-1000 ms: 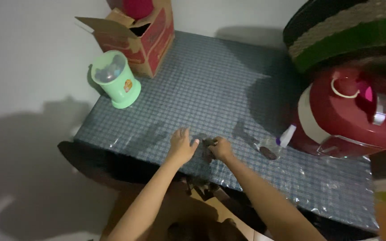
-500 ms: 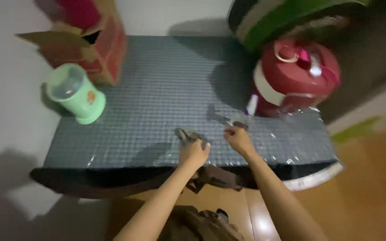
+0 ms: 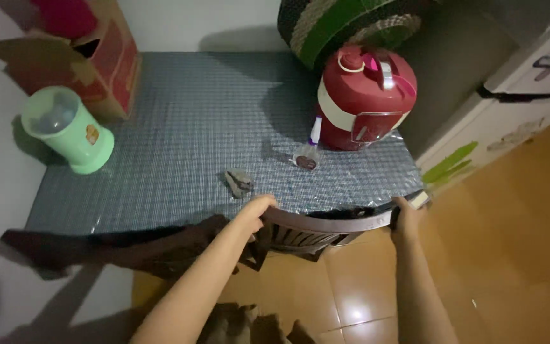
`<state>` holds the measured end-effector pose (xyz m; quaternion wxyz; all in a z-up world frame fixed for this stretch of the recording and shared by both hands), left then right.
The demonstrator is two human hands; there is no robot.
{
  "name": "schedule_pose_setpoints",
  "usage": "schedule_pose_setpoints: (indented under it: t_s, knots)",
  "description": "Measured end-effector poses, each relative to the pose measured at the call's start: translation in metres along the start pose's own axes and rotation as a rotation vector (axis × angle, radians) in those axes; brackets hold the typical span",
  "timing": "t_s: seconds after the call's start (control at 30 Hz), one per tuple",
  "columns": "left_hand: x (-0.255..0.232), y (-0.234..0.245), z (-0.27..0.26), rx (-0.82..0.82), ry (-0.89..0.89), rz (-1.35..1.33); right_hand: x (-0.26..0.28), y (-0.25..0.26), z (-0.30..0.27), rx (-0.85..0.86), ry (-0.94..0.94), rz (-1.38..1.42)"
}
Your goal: Washing a cloth in a sink and using it to wipe down a dining table, including moving chairs to access the surface.
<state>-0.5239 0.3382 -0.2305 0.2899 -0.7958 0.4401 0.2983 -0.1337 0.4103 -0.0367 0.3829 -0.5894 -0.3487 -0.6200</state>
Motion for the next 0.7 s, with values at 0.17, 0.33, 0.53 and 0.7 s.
schedule_pose_setpoints:
  t_s: [0.17, 0.33, 0.53, 0.7]
  knots:
    - [0.018, 0.014, 0.038, -0.158, 0.092, -0.189, -0.030, -0.002, 0.005, 0.002, -0.184, 0.189]
    - [0.024, 0.018, 0.031, -0.220, 0.057, -0.493, -0.049, 0.006, 0.018, -0.057, -0.190, 0.109]
    - [0.002, 0.009, -0.092, -0.294, 0.123, -0.443, -0.057, 0.026, 0.016, 0.006, -0.078, 0.190]
    - [0.061, 0.045, 0.005, -0.302, -0.057, -0.090, -0.111, 0.040, 0.033, -0.012, -0.108, 0.233]
Point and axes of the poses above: each hand's wrist, its own z-axis towards the middle knuckle, its own y-axis out of the back of the hand, x = y × z, the point moved 10 cm from there along z, towards the middle knuckle, and after that the axes turned 2 degrees about y, right-handed, at the moved point
